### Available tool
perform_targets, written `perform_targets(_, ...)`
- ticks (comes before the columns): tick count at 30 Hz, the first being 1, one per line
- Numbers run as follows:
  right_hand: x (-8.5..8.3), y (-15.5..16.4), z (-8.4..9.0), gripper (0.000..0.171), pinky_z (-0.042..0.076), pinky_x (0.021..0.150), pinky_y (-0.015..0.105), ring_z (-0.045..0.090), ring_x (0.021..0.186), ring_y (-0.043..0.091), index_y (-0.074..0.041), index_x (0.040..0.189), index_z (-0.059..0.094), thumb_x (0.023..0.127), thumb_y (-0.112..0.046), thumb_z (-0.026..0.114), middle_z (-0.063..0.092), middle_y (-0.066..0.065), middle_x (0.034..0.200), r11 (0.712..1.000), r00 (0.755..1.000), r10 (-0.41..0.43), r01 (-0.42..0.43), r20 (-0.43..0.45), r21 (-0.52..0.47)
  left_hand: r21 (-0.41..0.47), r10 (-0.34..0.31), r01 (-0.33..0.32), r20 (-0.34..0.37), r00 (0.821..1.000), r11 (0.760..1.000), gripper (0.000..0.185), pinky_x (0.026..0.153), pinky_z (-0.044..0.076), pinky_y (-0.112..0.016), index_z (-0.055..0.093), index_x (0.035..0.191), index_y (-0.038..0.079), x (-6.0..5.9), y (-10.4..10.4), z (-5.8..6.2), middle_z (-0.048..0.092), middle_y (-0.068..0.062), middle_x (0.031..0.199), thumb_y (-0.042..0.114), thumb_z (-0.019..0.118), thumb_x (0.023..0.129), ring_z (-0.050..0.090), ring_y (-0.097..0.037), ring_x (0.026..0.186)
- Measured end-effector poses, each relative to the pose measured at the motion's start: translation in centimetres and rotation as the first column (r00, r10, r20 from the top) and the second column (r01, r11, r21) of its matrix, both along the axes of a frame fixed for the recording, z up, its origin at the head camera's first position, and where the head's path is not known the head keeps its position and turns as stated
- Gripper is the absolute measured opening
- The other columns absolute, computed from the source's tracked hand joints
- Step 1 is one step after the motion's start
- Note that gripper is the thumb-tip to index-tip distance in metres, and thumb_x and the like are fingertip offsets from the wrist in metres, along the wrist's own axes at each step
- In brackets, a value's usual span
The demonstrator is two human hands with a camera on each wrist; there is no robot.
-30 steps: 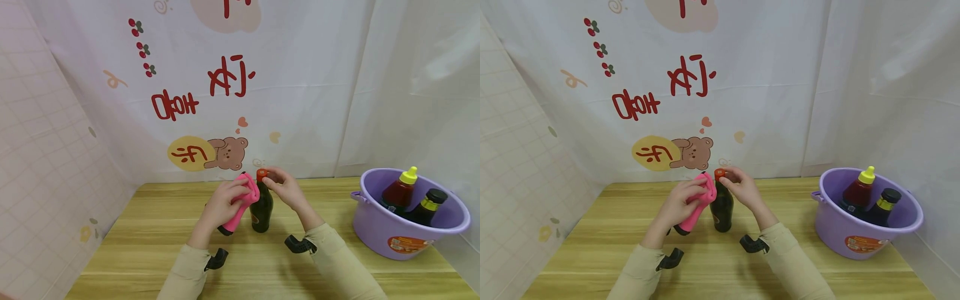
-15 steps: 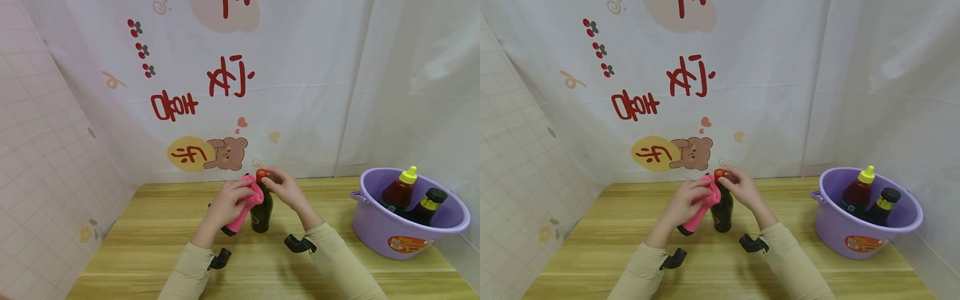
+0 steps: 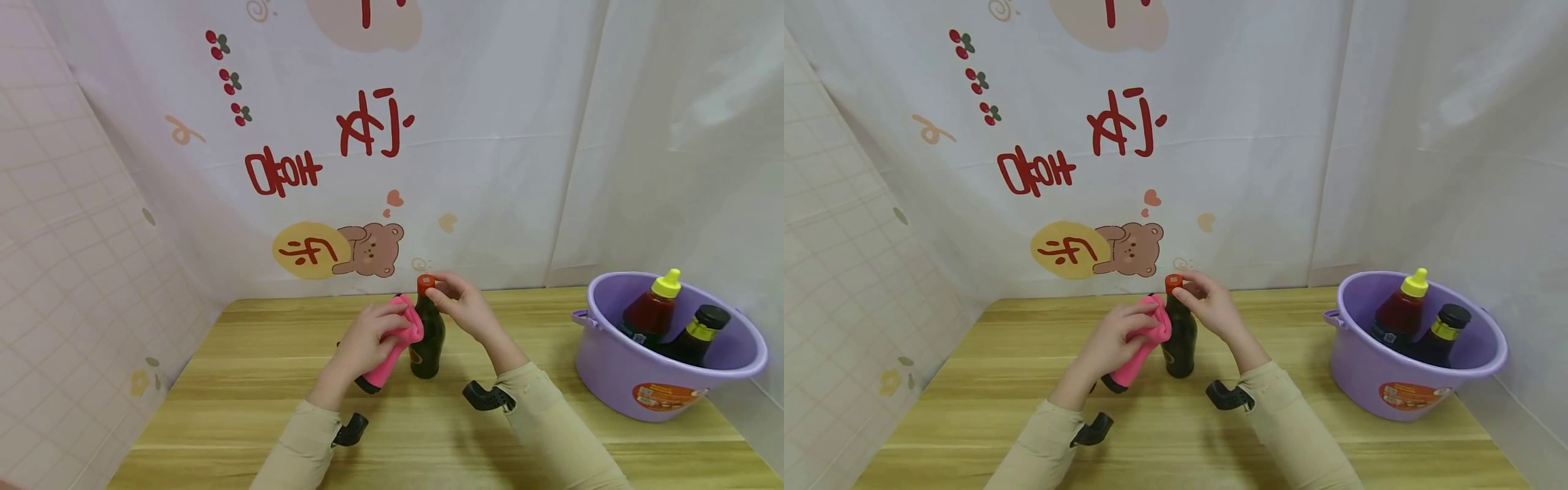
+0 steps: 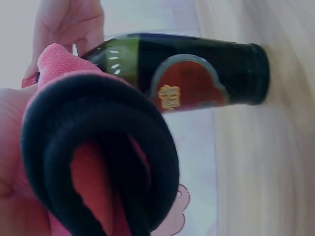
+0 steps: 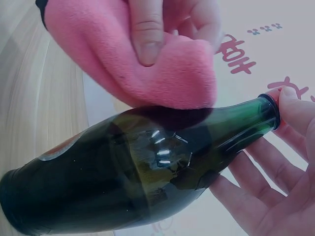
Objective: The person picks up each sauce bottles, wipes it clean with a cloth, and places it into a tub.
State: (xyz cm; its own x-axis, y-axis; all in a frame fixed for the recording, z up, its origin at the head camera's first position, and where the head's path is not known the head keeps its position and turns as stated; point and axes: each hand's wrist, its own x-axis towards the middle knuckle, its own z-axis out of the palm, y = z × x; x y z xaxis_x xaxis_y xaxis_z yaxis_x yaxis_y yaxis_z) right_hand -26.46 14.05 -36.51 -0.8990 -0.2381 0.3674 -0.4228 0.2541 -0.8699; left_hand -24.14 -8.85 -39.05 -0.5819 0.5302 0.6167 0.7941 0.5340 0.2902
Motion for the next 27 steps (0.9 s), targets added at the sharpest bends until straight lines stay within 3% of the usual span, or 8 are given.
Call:
perform_targets(12,0.2,0.0,0.1,0.04,0.057,0.081,0.044,0.065,0.094,0.03,-0.006,0.132,0.059,0.096,-0.023,0.067,0.068,0.017,0.108,1.0,1.0,-0.013,0.013,0.008,0.015,0.021,0.026,-0.028,0.085,0.996,0.999,0.019,0.09,0.05,-0.042,0.076,0.099,0.014,0.4,-0.6,-1.5,0.069,-0.002,0.118,0.004,0.079,0.083,0.059,-0.027,0.11)
perform_targets(20,0.2,0.0,0.1,0.04,0.057,0.082,0.042,0.065,0.096,0.031,-0.006,0.132,0.059,0.096,-0.022,0.067,0.067,0.018,0.109,1.0,1.0,-0.012,0.012,0.019,-0.001,0.03,0.019,-0.022,0.1,0.995,0.999,0.02,0.096,0.047,-0.045,0.076,0.096,0.012,0.5,-0.7,-2.3,0.067,-0.005,0.125,-0.001,0.078,0.081,0.058,-0.027,0.119)
perform_targets(27,0.3,-0.1,0.2,0.041,0.057,0.081,0.041,0.065,0.096,0.031,-0.005,0.132,0.06,0.096,-0.022,0.067,0.068,0.018,0.109,1.0,1.0,-0.013,0.013,0.014,-0.002,0.032,0.035,-0.038,0.09,0.995,0.999,0.02,0.094,0.048,-0.045,0.076,0.093,0.014,0.7,-0.7,-2.9,0.07,-0.003,0.118,-0.001,0.08,0.08,0.059,-0.028,0.114)
